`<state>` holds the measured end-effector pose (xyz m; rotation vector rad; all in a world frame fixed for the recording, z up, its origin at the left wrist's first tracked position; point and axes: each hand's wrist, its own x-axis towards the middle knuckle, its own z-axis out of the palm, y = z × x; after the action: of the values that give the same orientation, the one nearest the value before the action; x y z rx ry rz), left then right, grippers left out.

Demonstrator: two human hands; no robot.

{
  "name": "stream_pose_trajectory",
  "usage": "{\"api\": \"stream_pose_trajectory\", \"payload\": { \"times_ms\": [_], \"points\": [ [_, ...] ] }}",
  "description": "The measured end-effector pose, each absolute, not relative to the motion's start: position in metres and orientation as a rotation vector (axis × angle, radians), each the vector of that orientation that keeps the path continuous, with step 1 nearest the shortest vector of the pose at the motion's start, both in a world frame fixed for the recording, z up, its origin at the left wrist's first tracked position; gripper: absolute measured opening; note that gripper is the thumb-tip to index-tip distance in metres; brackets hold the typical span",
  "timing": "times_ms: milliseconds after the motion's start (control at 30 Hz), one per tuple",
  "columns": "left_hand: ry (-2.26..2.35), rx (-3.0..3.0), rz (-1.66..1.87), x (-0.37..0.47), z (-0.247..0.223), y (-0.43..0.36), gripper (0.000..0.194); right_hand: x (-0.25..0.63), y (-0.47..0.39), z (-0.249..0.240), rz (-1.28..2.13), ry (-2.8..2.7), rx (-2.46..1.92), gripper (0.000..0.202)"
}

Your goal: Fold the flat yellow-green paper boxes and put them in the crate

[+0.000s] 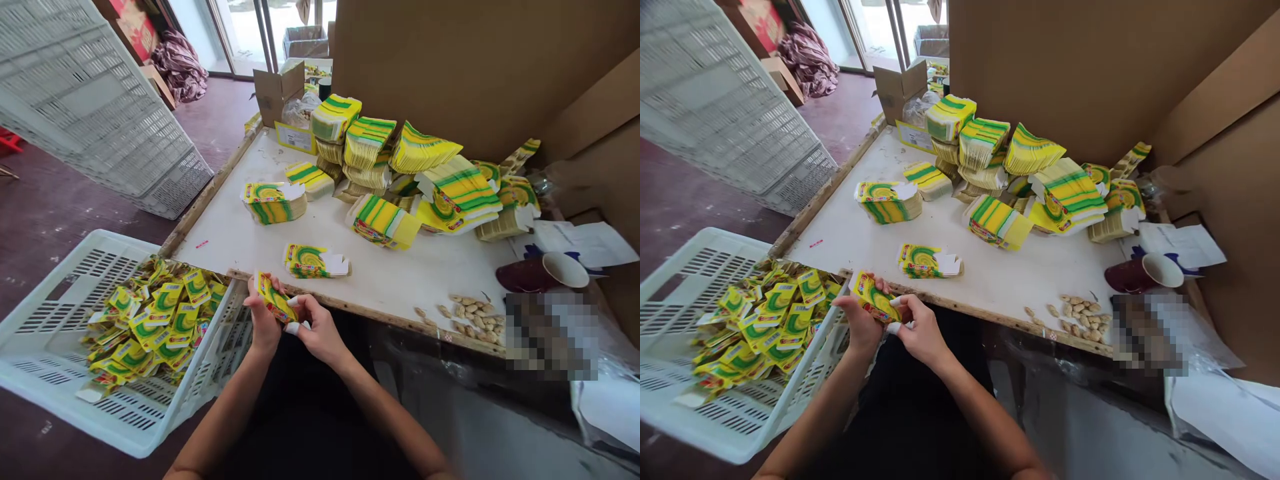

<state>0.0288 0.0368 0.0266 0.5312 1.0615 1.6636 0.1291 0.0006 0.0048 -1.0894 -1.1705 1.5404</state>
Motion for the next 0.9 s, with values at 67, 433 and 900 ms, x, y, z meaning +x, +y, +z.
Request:
{"api": "stream_pose_trajectory", "payload": {
  "times_ms": [67,433,900],
  "points": [
    [1.059,0.538,1.632,0.029,0.023,0.033,0.072,0.135,0.002,-0.002,1.530,-1.100,-1.107,0.025],
    [1.132,0.611,1.642,0.028,0.015,0.026,0.076,0.125,-0.012,0.001,1.595,-1.141,-1.067,0.030],
    [1.105,0.725,1.391,0.017,0.011,-0.004,0.054,0.144,-0.016,0.013,1.419,-1.264,-0.988,0.022]
  ]
}}
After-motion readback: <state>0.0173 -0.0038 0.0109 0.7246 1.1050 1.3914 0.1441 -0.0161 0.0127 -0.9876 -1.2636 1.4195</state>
